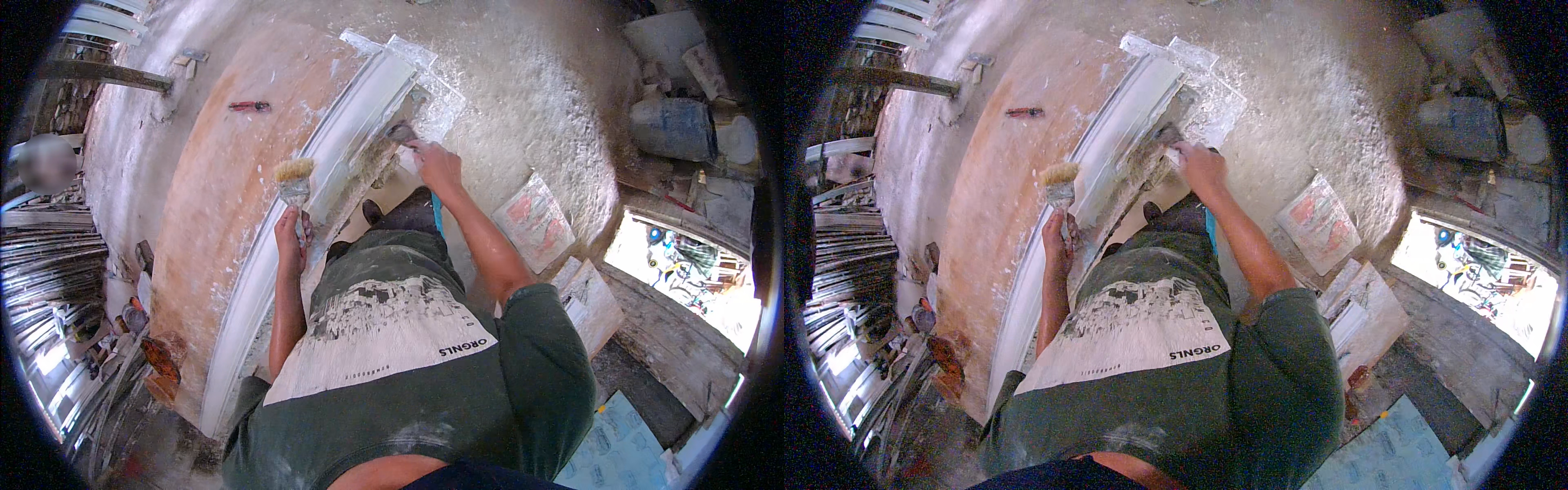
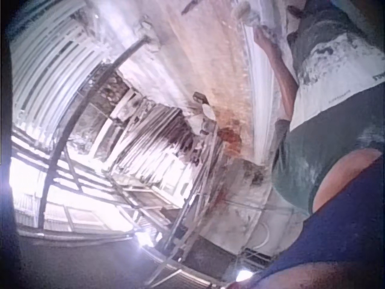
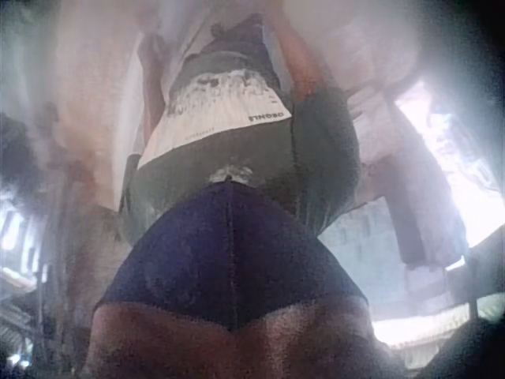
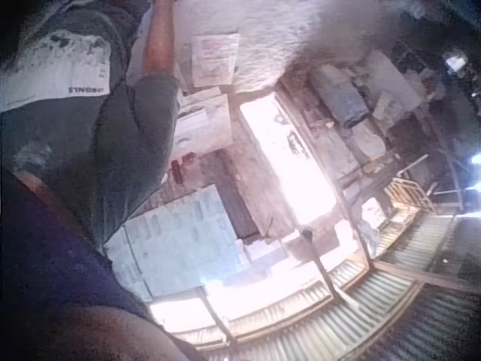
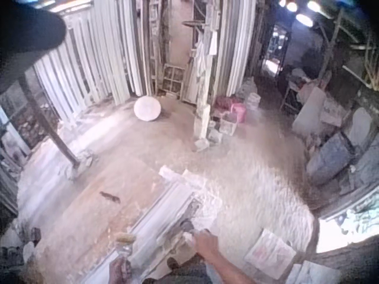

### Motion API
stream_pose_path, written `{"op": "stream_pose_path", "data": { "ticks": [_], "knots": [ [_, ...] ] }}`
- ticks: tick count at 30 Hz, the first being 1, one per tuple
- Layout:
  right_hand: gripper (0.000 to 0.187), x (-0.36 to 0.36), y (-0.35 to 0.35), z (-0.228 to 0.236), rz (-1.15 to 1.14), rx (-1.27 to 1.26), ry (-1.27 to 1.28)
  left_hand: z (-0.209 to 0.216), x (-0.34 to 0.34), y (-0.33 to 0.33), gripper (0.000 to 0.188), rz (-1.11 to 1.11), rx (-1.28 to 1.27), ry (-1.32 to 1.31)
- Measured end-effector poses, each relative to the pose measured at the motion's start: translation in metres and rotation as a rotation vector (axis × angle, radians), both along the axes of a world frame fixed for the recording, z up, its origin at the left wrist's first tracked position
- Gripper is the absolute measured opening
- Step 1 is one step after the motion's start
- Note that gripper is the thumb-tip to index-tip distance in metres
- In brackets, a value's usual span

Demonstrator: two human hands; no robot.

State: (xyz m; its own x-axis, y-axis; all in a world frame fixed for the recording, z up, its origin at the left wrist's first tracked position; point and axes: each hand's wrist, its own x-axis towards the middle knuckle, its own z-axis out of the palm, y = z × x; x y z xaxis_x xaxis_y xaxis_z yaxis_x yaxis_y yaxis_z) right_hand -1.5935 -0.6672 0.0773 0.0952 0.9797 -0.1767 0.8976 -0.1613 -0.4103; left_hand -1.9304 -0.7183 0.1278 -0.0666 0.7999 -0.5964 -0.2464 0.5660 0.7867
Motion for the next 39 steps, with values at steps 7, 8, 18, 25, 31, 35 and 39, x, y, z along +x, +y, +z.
{"op": "stream_pose_path", "data": {
  "ticks": [7, 8, 18, 25, 31, 35, 39],
  "knots": [
    [0.025, 0.111, 0.140, 0.000, 0.533, 0.044, -0.411, -0.012, 0.019, 0.019, 0.025, -0.031, -0.005, -0.061],
    [0.022, 0.135, 0.160, 0.000, 0.528, 0.091, -0.454, -0.011, 0.025, 0.027, 0.025, -0.041, -0.001, -0.071],
    [0.026, 0.143, 0.175, 0.041, 0.742, 0.044, -0.204, -0.001, 0.122, 0.068, 0.023, 0.170, -0.024, 0.009],
    [0.031, 0.201, 0.192, 0.036, 0.148, -0.309, 0.550, 0.003, 0.193, 0.109, 0.026, 0.191, 0.085, 0.217],
    [0.033, 0.178, 0.179, -0.017, 0.190, -0.230, 0.642, -0.012, 0.221, 0.159, 0.027, 0.290, 0.026, 0.234],
    [0.032, 0.192, 0.175, 0.017, 0.130, -0.283, 0.651, -0.017, 0.237, 0.174, 0.030, 0.351, 0.090, 0.330],
    [0.030, 0.165, 0.183, 0.012, 0.129, -0.235, 0.575, -0.033, 0.230, 0.181, 0.033, 0.264, 0.106, 0.607]
  ]
}}
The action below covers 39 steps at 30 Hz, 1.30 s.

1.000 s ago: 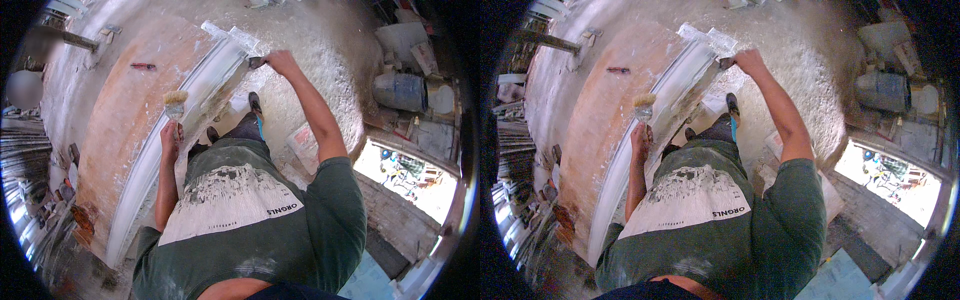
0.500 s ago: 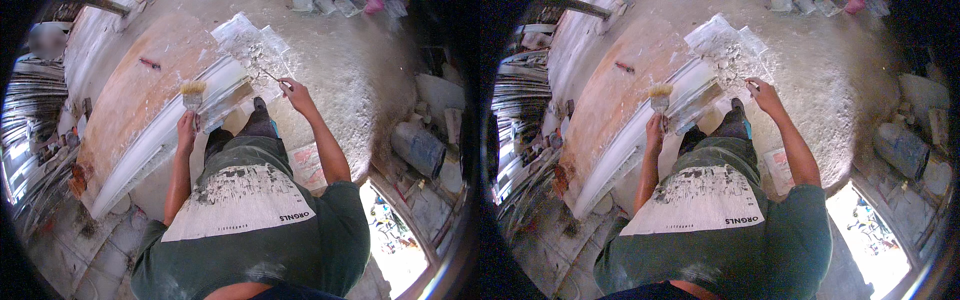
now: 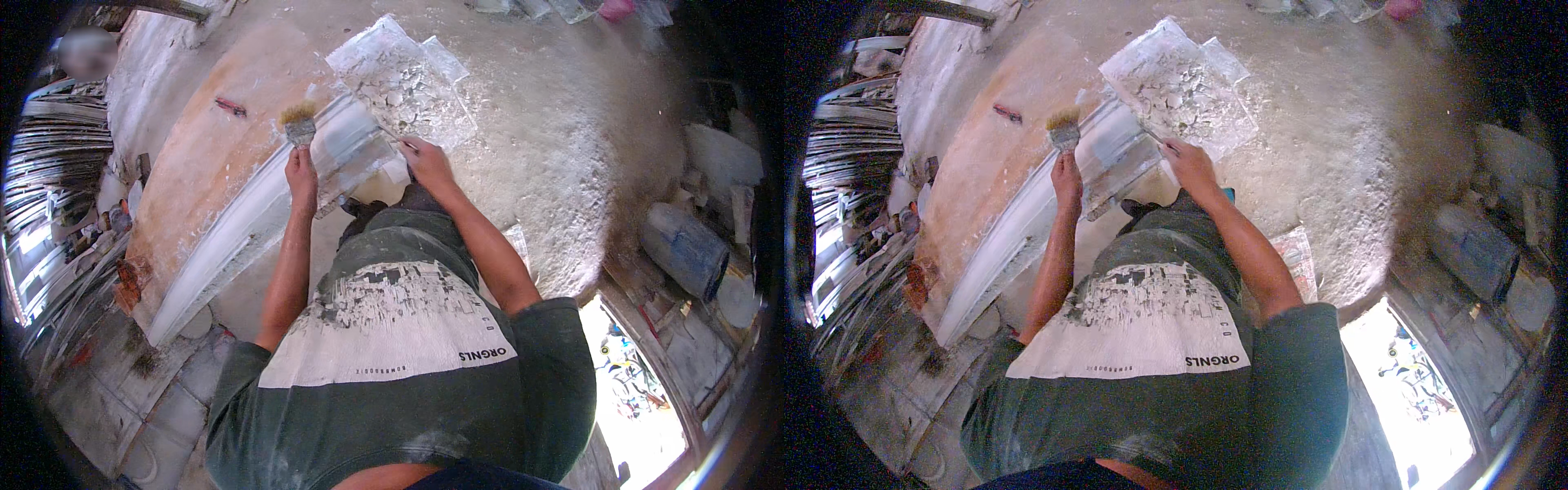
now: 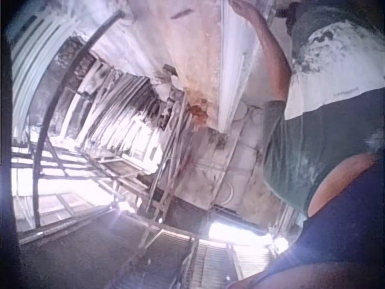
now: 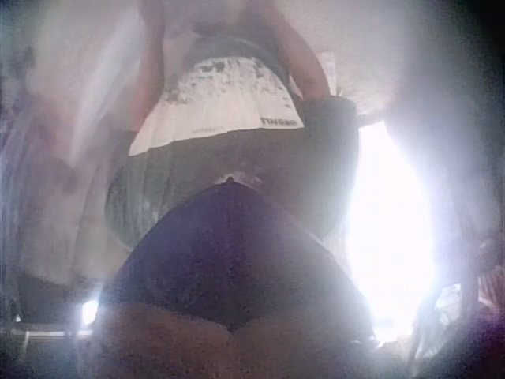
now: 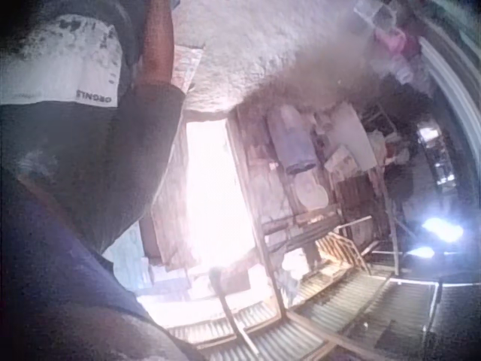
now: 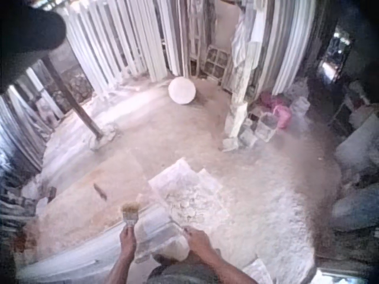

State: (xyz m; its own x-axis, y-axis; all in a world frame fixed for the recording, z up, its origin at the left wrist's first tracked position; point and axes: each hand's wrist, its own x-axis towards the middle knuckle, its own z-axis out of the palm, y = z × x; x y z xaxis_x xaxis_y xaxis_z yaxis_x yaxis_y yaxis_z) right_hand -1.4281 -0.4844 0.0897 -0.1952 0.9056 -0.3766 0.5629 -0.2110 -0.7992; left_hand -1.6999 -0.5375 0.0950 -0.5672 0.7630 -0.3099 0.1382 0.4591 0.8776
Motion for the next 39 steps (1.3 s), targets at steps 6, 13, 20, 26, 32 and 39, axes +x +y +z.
{"op": "stream_pose_path", "data": {
  "ticks": [6, 13, 20, 26, 32, 39],
  "knots": [
    [0.030, 0.019, 0.001, 0.016, -0.025, -0.120, 0.104, -0.006, 0.003, 0.005, 0.035, -0.156, 0.003, 0.087],
    [0.031, -0.036, 0.019, -0.003, -0.008, 0.102, 0.010, -0.007, -0.002, 0.005, 0.035, -0.307, -0.052, 0.148],
    [0.031, -0.024, 0.034, 0.040, 0.055, 0.086, -0.095, -0.008, -0.011, 0.002, 0.038, -0.304, -0.031, -0.002],
    [0.031, -0.035, 0.082, -0.006, 0.120, 0.103, 0.010, -0.018, -0.025, -0.001, 0.036, -0.279, -0.100, -0.080],
    [0.032, -0.050, 0.094, -0.014, 0.268, 0.087, -0.043, -0.004, -0.022, -0.028, 0.035, -0.106, 0.014, -0.150],
    [0.037, -0.034, 0.120, 0.033, 0.280, 0.067, -0.070, -0.011, -0.016, -0.087, 0.037, 0.238, 0.100, -0.242]
  ]
}}
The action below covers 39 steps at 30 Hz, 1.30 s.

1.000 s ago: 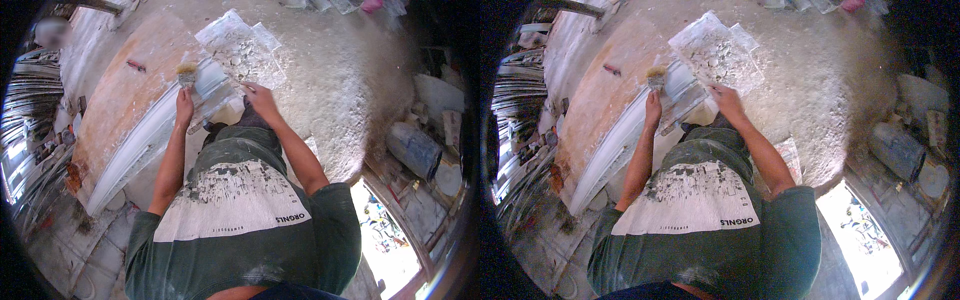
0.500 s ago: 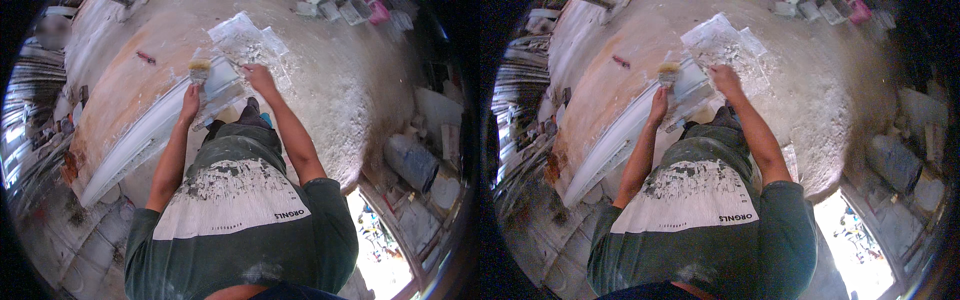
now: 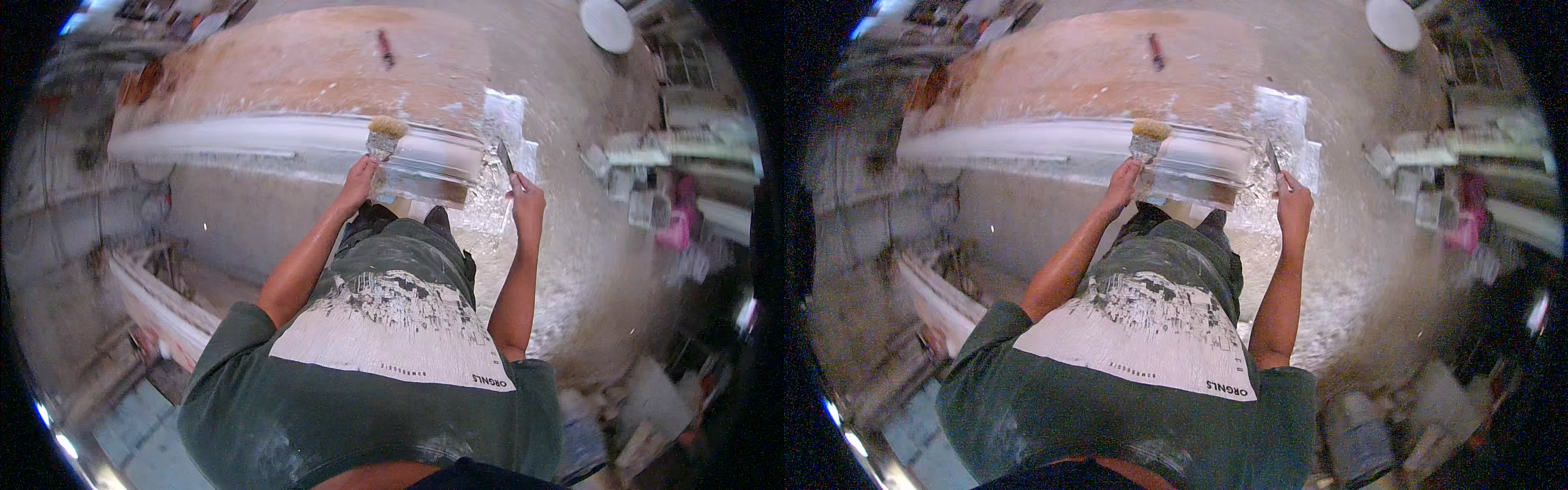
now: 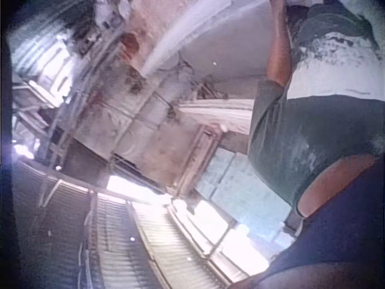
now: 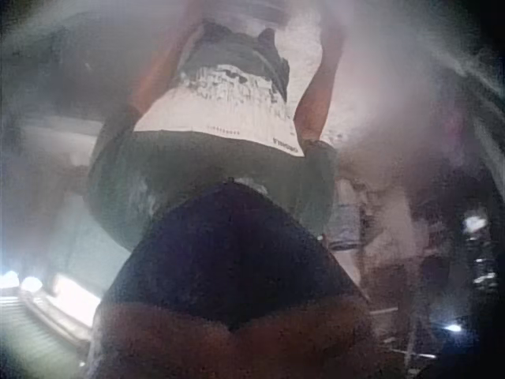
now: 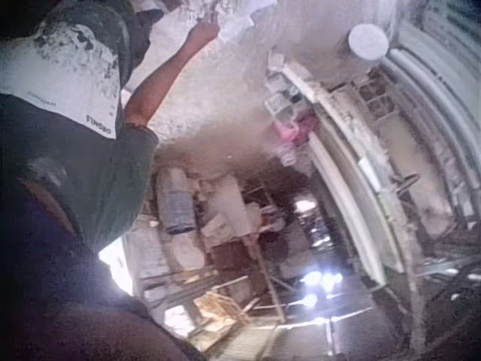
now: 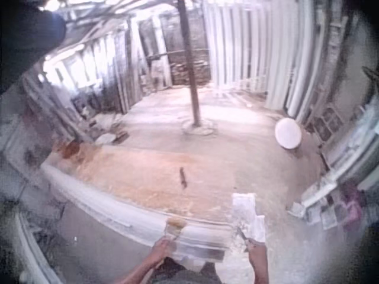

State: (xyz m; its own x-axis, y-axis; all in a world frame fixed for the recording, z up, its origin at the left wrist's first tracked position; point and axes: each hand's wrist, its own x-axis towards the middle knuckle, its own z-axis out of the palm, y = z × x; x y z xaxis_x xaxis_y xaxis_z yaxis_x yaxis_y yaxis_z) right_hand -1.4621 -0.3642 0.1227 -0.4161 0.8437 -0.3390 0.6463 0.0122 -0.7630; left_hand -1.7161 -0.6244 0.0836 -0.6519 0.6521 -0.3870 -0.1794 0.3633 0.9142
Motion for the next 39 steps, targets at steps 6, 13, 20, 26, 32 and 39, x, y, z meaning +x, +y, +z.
{"op": "stream_pose_path", "data": {
  "ticks": [6, 13, 20, 26, 32, 39],
  "knots": [
    [0.032, -0.016, 0.007, 0.002, 0.212, 0.442, -0.430, 0.016, 0.020, -0.071, 0.046, 0.409, -0.125, 0.011],
    [0.028, -0.073, -0.001, 0.010, 0.888, 0.695, -0.307, -0.023, 0.034, -0.154, 0.045, 0.673, 0.192, -0.247],
    [0.036, -0.131, 0.018, 0.006, 1.245, 0.721, -0.383, -0.024, 0.032, -0.216, 0.043, 0.878, 0.161, -0.287],
    [0.031, -0.282, -0.075, 0.008, 1.396, 0.613, -0.224, -0.032, 0.005, -0.238, 0.044, 0.924, 0.189, -0.325],
    [0.031, -0.381, -0.152, 0.003, 1.431, 0.654, -0.130, -0.024, -0.048, -0.256, 0.038, 0.941, 0.268, -0.326],
    [0.037, -0.334, -0.137, 0.039, 1.344, 0.537, -0.467, -0.038, -0.078, -0.333, 0.036, 1.006, 0.278, -0.284]
  ]
}}
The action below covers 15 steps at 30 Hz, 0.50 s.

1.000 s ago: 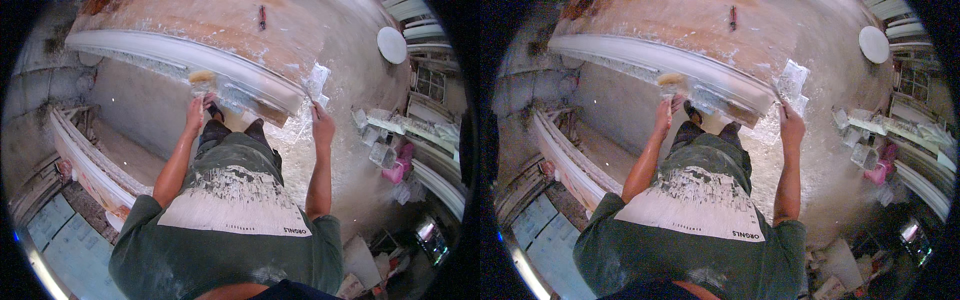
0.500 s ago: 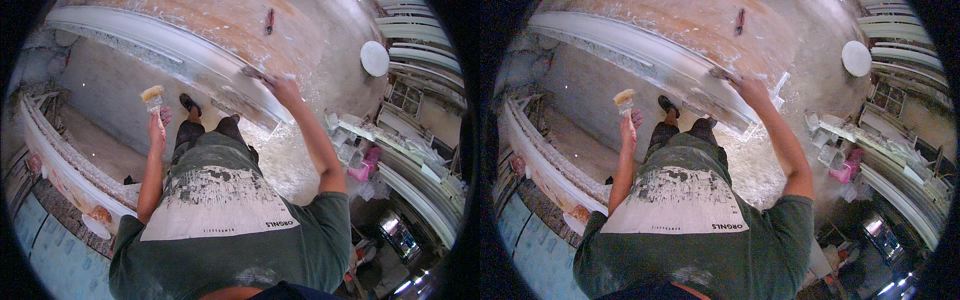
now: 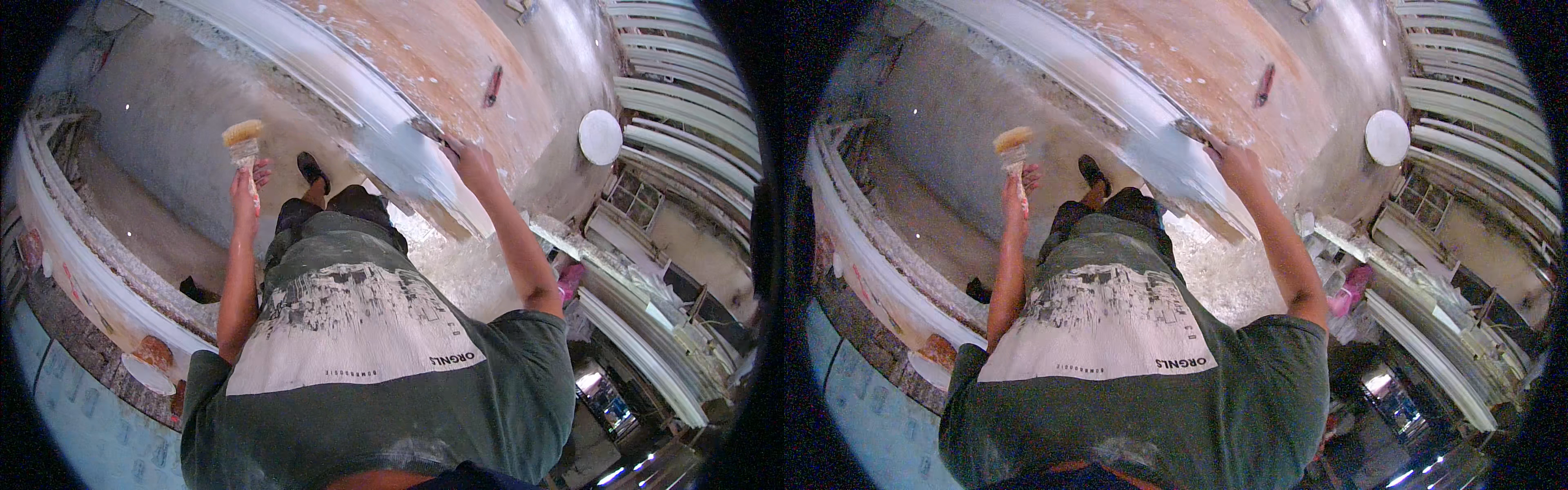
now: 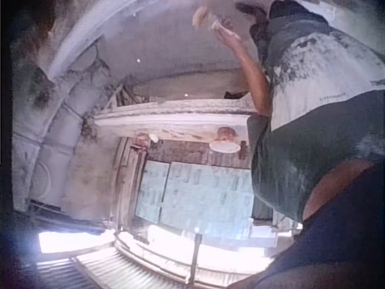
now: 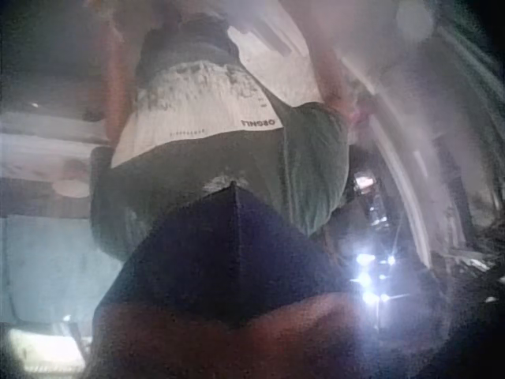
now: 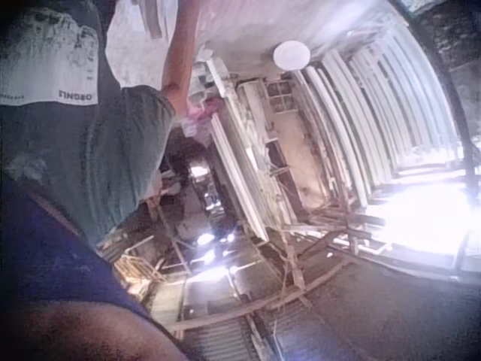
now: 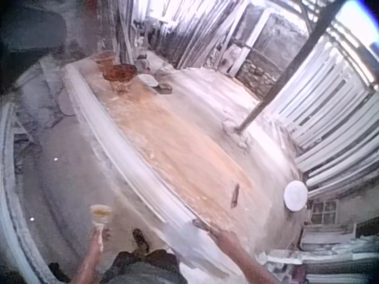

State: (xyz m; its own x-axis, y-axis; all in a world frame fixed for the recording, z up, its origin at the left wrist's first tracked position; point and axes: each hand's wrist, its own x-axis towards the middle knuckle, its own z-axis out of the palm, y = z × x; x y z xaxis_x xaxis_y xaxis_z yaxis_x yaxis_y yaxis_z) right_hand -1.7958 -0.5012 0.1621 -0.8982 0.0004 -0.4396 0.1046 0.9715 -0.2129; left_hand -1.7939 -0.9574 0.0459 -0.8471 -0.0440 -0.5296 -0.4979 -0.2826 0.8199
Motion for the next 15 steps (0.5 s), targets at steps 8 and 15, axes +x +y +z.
{"op": "stream_pose_path", "data": {
  "ticks": [8, 15],
  "knots": [
    [0.036, -0.132, -0.081, -0.018, 0.208, -0.038, 0.134, 0.008, -0.029, -0.077, 0.035, 0.223, -0.016, 0.044],
    [0.032, -0.295, -0.191, -0.036, 0.313, -0.052, 0.214, 0.010, -0.052, -0.107, 0.035, 0.380, -0.007, 0.104]
  ]
}}
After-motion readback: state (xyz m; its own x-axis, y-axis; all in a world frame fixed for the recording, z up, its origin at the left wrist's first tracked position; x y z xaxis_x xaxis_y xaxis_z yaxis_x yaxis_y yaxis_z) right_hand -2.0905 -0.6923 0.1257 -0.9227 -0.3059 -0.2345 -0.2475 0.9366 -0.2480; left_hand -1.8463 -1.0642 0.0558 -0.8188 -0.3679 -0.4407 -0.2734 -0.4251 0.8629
